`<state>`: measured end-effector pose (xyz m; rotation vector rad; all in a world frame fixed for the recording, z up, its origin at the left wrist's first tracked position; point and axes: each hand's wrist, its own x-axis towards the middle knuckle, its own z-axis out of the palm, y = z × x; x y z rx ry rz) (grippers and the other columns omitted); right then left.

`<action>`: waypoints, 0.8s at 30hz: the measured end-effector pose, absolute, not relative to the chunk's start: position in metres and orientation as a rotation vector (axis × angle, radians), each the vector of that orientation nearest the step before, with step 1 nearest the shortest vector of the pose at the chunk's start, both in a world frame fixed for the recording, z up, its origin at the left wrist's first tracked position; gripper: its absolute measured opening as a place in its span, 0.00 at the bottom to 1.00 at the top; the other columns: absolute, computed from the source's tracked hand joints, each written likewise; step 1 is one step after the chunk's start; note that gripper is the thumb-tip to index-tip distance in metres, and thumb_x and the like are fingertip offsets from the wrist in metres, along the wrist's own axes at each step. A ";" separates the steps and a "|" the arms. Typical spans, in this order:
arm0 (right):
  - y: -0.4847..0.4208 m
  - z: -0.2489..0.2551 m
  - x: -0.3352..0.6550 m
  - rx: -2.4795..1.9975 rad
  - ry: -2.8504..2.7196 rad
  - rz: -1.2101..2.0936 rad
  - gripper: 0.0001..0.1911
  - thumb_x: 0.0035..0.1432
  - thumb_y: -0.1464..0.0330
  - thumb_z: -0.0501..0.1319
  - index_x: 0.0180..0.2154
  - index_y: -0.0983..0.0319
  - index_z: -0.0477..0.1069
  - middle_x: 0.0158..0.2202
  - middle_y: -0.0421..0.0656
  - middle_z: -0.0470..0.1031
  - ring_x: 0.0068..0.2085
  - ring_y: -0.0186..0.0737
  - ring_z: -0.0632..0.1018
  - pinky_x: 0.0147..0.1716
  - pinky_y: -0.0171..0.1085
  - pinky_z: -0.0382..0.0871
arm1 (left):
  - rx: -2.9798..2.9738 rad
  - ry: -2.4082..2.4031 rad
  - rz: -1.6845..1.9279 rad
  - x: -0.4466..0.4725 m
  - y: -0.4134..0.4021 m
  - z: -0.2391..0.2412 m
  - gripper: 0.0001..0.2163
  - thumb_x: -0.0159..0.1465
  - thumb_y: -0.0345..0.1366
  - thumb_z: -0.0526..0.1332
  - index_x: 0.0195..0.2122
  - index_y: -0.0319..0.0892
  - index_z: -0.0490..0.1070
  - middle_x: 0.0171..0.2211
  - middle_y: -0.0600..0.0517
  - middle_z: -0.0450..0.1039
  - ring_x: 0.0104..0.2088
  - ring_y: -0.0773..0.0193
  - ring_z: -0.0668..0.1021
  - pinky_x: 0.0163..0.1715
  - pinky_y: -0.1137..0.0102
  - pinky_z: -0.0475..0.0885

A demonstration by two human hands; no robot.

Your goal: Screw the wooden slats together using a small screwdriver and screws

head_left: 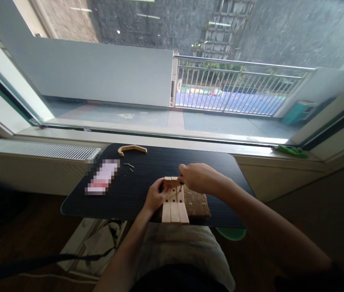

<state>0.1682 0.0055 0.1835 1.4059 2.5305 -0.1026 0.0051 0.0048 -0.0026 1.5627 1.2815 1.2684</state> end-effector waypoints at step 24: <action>0.007 0.175 0.166 1.184 2.735 0.000 0.11 0.67 0.66 0.51 0.38 0.61 0.71 0.32 0.45 0.79 0.31 0.41 0.79 0.23 0.34 0.54 | 1.580 1.258 1.271 0.005 0.004 0.000 0.09 0.59 0.35 0.62 0.39 0.39 0.75 0.37 0.48 0.79 0.38 0.59 0.79 0.39 0.68 0.73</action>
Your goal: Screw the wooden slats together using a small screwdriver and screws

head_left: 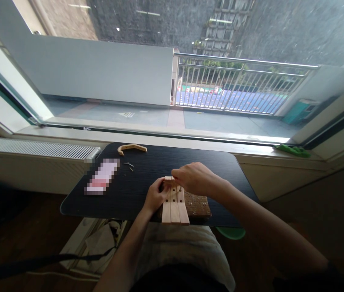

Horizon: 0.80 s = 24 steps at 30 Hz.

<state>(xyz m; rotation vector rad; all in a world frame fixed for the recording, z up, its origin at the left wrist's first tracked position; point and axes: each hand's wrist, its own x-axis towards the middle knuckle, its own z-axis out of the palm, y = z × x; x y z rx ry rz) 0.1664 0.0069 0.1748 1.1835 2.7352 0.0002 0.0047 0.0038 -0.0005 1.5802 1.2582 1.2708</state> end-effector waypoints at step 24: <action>-0.004 0.178 0.155 1.506 2.532 -0.074 0.13 0.67 0.62 0.49 0.45 0.62 0.65 0.34 0.49 0.78 0.35 0.47 0.79 0.30 0.37 0.63 | 1.575 1.261 1.288 0.006 0.003 0.001 0.08 0.58 0.35 0.63 0.38 0.41 0.75 0.36 0.49 0.79 0.37 0.59 0.79 0.39 0.68 0.73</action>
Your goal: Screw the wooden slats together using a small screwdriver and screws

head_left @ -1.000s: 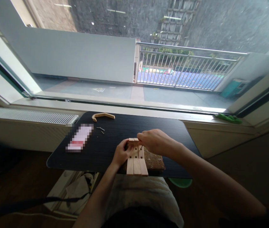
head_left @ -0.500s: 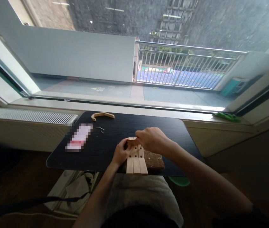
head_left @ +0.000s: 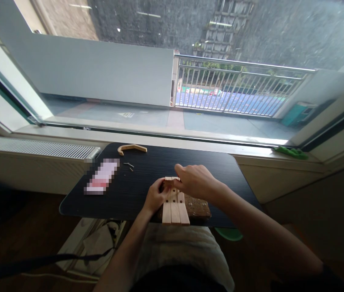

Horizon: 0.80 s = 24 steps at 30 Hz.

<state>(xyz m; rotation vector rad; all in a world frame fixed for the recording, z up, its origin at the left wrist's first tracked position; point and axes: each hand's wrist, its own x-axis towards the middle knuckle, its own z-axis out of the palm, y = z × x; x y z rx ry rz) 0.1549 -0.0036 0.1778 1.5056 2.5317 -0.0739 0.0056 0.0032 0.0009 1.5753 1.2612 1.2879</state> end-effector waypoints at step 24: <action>0.002 0.171 0.176 1.053 2.853 -0.209 0.12 0.57 0.80 0.53 0.41 0.63 0.67 0.39 0.45 0.67 0.28 0.33 0.68 0.24 0.34 0.57 | 1.555 1.269 1.249 0.004 0.003 0.000 0.09 0.58 0.36 0.62 0.39 0.40 0.75 0.36 0.49 0.78 0.40 0.58 0.78 0.43 0.66 0.72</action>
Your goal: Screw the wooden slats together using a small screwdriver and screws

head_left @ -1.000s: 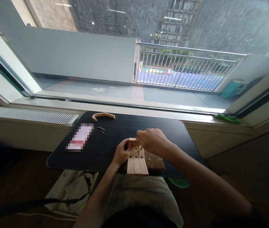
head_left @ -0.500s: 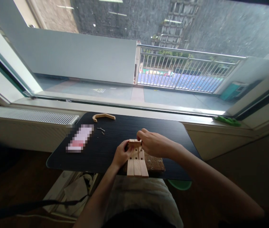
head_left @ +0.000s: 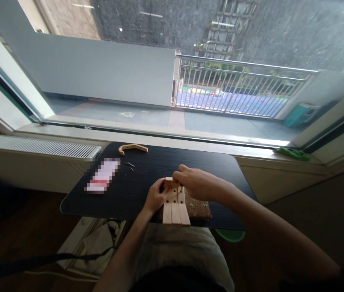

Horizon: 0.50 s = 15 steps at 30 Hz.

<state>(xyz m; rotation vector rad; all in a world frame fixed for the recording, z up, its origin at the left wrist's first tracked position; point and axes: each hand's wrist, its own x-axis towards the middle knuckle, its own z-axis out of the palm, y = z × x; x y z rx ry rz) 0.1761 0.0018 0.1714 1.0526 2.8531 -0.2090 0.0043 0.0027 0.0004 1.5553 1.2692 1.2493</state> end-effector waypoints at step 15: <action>0.000 0.176 0.169 1.159 2.743 -0.113 0.14 0.56 0.79 0.53 0.44 0.66 0.68 0.41 0.48 0.71 0.33 0.38 0.74 0.27 0.35 0.62 | 1.558 1.258 1.273 0.005 0.005 -0.004 0.10 0.59 0.37 0.62 0.40 0.40 0.75 0.37 0.48 0.79 0.40 0.58 0.78 0.41 0.68 0.72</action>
